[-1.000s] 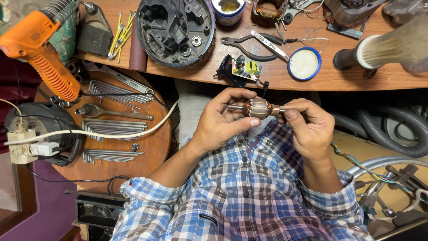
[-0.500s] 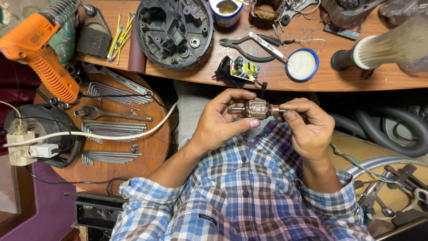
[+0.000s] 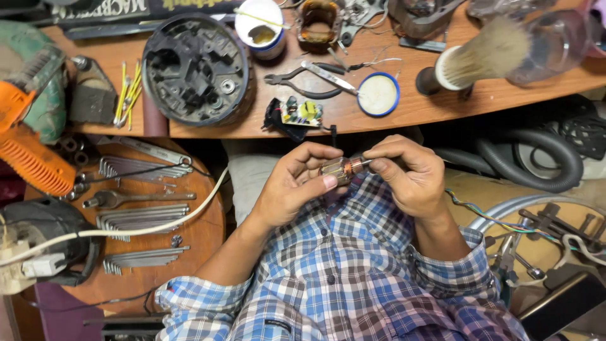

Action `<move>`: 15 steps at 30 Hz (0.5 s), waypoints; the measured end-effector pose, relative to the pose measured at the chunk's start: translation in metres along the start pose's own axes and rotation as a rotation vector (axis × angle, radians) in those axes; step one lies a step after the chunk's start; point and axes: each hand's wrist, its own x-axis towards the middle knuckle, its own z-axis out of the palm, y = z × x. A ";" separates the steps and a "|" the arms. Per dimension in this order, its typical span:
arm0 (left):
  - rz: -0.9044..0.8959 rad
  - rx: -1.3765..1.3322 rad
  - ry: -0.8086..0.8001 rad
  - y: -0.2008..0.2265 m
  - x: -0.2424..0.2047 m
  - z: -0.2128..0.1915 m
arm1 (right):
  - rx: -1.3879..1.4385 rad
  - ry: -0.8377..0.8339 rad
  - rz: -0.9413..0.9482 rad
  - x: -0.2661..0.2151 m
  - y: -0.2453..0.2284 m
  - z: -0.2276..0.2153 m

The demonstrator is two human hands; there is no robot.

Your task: Cleaning and scraping residue from an electric motor's armature using a utility knife.

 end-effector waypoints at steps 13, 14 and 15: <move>-0.031 0.090 -0.108 -0.026 0.043 0.039 | -0.096 0.122 0.003 0.006 -0.020 -0.064; -0.031 0.096 -0.114 -0.023 0.049 0.043 | -0.095 0.128 -0.002 0.009 -0.023 -0.067; -0.069 0.120 -0.158 -0.020 0.053 0.047 | -0.081 0.129 -0.014 0.011 -0.026 -0.070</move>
